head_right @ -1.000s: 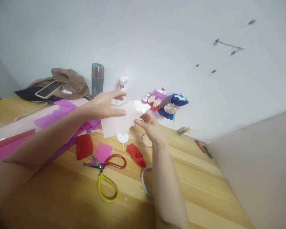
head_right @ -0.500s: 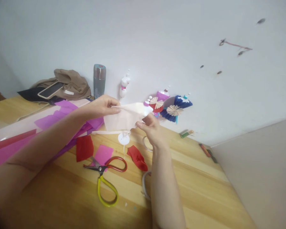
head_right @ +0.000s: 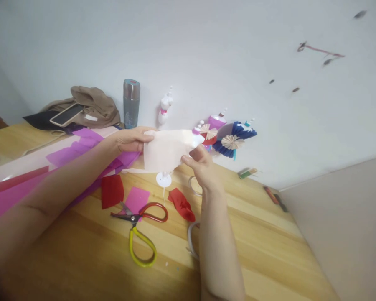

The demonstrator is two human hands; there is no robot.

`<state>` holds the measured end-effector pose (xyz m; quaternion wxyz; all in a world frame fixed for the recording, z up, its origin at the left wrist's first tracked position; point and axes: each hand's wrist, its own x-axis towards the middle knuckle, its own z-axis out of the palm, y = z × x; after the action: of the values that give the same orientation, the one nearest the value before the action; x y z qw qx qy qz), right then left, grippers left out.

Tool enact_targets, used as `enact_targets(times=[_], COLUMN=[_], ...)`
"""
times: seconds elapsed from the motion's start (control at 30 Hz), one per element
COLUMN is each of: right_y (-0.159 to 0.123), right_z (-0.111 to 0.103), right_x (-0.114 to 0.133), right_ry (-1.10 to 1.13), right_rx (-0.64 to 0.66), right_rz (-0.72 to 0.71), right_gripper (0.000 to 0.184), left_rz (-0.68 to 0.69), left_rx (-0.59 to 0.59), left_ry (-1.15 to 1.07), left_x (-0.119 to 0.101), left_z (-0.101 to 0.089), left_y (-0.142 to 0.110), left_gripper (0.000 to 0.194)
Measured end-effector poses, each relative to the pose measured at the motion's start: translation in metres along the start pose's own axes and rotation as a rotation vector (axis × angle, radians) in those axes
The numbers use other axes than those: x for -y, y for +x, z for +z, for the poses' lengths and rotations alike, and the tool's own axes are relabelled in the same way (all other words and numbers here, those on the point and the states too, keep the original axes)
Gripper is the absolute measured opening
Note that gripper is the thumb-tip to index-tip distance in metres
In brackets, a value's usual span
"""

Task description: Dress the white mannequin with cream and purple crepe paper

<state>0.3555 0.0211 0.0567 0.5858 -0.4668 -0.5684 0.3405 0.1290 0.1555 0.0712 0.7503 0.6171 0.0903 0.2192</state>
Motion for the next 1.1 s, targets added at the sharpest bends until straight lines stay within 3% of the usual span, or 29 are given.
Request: enact_targets(times=[0.1,0.23,0.37,0.53,0.63,0.83,0.97,1.1], right_y=[0.0,0.0,0.0,0.001,0.001,0.0,-0.001,-0.001], right_z=[0.0,0.0,0.001,0.001,0.0,0.003,0.004,0.004], right_x=[-0.001,-0.001,0.001,0.0,-0.001,0.001,0.003,0.002], right_ry=[0.011,0.036,0.059,0.053,0.031,0.019,0.007,-0.014], right_rx=[0.003,-0.006,-0.005,-0.014,-0.033,-0.04,-0.052,-0.069], right_rz=[0.003,0.001,0.005,0.008,0.01,0.007,0.009,0.014], right_gripper=[0.05,0.042,0.036,0.038,0.04,0.033,0.027,0.028], left_rz=[-0.026,-0.018,-0.016,-0.015,-0.031,-0.019,-0.032,-0.032], left_rx=[-0.01,-0.172,-0.231,-0.239,-0.195,-0.238,-0.282,-0.342], left_ry=[-0.179,-0.31,-0.359,-0.298,-0.291,-0.252,-0.153,0.149], left_x=[0.002,0.0,-0.009,-0.01,-0.009,-0.014,-0.02,-0.026], left_z=[-0.004,-0.001,0.009,0.007,0.001,-0.007,-0.013,-0.012], left_y=[0.003,0.003,-0.002,-0.003,-0.002,-0.008,-0.013,-0.014], left_gripper=[0.044,0.027,0.026,0.024,0.034,0.047,0.043,0.032])
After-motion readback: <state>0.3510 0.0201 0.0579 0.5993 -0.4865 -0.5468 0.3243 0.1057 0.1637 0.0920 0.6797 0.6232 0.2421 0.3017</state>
